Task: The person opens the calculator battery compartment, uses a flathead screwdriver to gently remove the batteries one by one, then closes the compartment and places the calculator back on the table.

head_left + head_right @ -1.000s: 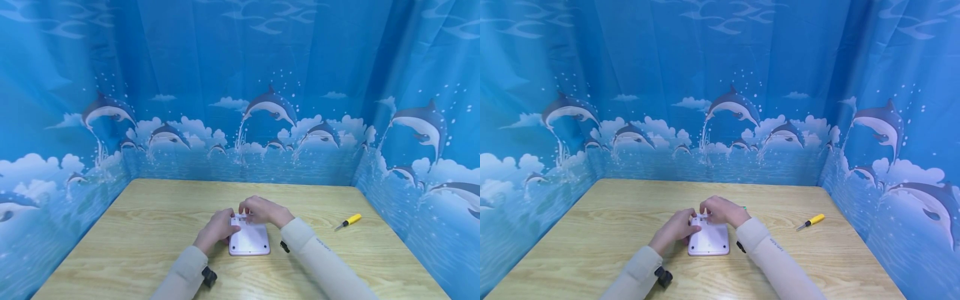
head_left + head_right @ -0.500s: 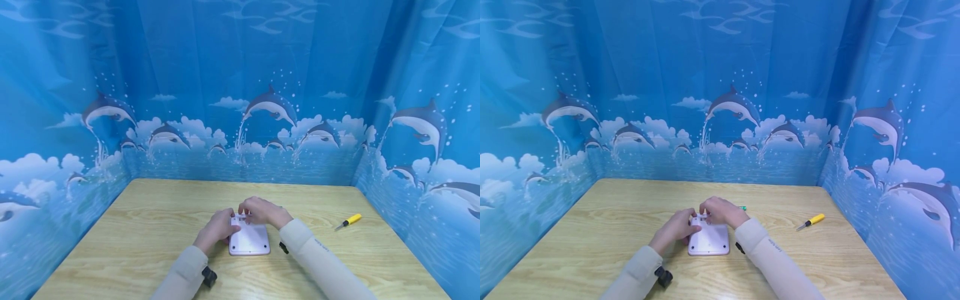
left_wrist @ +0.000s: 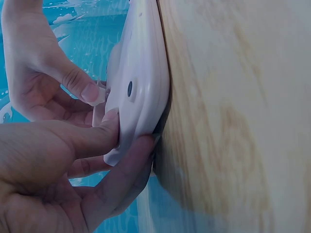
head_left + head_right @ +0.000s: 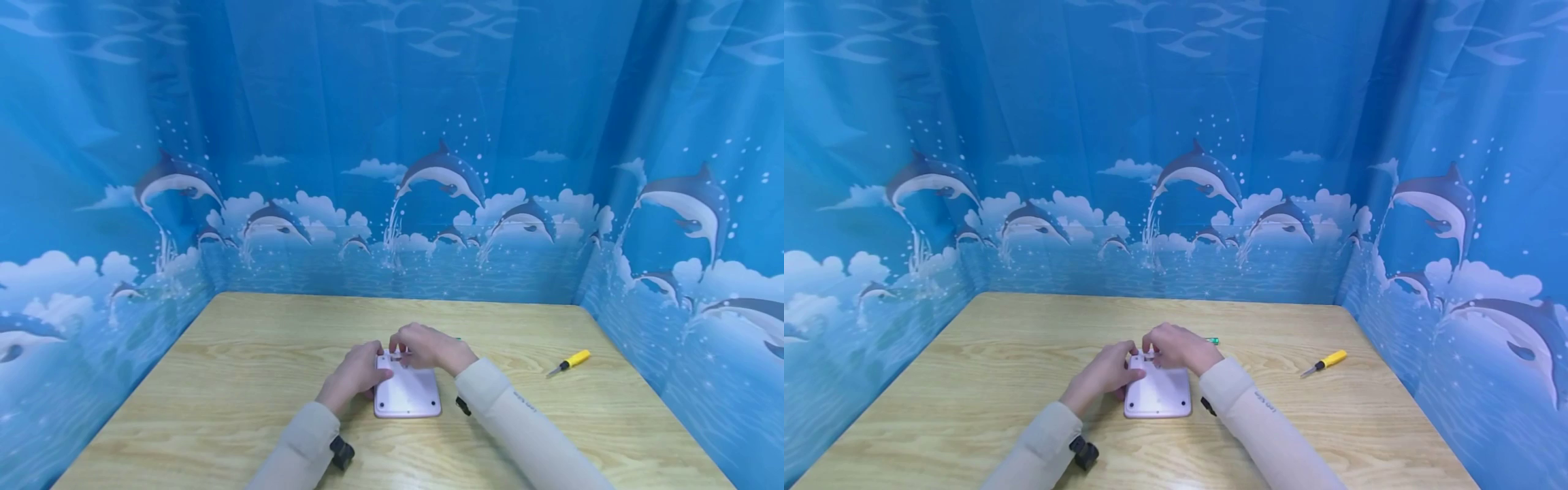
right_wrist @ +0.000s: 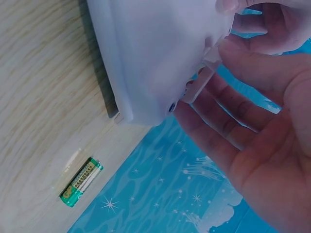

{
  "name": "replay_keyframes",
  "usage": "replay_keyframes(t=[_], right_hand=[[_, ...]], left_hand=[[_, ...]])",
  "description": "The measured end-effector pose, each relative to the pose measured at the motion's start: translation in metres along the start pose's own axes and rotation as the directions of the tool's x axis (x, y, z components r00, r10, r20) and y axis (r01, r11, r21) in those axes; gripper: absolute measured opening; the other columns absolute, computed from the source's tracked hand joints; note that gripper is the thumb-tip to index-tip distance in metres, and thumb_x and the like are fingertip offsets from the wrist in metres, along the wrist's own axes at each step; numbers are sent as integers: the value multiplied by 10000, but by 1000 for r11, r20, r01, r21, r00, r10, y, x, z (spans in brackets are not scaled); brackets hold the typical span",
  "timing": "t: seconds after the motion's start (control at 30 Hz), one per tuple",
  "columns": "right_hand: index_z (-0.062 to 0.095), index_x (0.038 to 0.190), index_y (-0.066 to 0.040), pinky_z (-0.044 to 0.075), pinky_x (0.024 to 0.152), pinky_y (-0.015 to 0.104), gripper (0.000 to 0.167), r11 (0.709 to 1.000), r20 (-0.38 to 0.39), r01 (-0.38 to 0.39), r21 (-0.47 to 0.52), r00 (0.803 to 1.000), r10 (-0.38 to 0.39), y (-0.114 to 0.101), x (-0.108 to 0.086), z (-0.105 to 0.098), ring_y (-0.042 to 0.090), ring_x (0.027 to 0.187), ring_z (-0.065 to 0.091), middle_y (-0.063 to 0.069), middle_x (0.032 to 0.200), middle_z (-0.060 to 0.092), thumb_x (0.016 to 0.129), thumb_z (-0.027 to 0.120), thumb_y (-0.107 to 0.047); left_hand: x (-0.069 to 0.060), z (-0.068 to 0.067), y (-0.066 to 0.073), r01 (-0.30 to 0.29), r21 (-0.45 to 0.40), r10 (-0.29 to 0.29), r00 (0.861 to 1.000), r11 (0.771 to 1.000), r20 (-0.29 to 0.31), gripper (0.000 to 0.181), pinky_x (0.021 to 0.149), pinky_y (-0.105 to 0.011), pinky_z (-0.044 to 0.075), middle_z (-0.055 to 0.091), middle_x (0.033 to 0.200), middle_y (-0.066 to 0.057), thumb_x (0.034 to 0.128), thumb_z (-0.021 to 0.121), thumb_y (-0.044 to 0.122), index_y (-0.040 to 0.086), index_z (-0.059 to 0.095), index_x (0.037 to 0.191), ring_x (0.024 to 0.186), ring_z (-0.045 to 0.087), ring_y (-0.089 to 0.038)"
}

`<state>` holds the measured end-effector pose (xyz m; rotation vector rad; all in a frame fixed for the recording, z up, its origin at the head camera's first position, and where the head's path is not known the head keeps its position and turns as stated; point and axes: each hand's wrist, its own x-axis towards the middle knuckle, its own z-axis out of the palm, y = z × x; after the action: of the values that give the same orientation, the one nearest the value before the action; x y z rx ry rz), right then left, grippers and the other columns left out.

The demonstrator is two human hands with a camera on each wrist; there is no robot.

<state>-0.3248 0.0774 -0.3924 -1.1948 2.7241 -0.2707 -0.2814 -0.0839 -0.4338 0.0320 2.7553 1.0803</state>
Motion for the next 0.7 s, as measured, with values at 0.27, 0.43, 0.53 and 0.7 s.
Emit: replay_keyframes(t=[0.27, 0.43, 0.53, 0.7], right_hand=[[745, 1149, -87, 617, 875, 289, 265, 1000, -5, -13, -27, 1000, 13, -3, 1, 2, 220, 995, 721, 84, 1085, 761, 891, 758, -25], [746, 1167, -100, 619, 909, 313, 265, 998, 1, -39, -44, 999, 39, -2, 1, 4, 216, 1030, 720, 84, 1121, 760, 909, 750, -39], [746, 1173, -103, 619, 919, 320, 267, 998, 3, -46, -49, 999, 46, -2, 1, 5, 217, 1042, 720, 81, 1131, 760, 914, 747, -39], [746, 1182, -108, 617, 937, 330, 267, 997, 5, -50, -57, 999, 51, -3, 1, 5, 216, 1062, 720, 76, 1147, 759, 922, 741, -44]], left_hand=[[0, -1, -3, -25, -5, 25, 1000, 1000, 3, 330, 486, -296, 594, 628, 908, -133, 920, 774, 127, 2, 601, 1171, 597, 645, -203], [0, 0, -2, -24, -15, 24, 1000, 1000, 9, 335, 487, -304, 600, 634, 923, -141, 913, 778, 123, 5, 601, 1172, 595, 650, -206], [1, 0, -2, -5, -20, 6, 1000, 1000, 13, 338, 492, -306, 603, 634, 924, -135, 912, 777, 122, 12, 602, 1180, 599, 653, -207], [1, 0, -1, 4, -18, -4, 1000, 1000, 14, 329, 497, -301, 603, 633, 905, -128, 917, 771, 116, 13, 601, 1179, 604, 655, -208]])
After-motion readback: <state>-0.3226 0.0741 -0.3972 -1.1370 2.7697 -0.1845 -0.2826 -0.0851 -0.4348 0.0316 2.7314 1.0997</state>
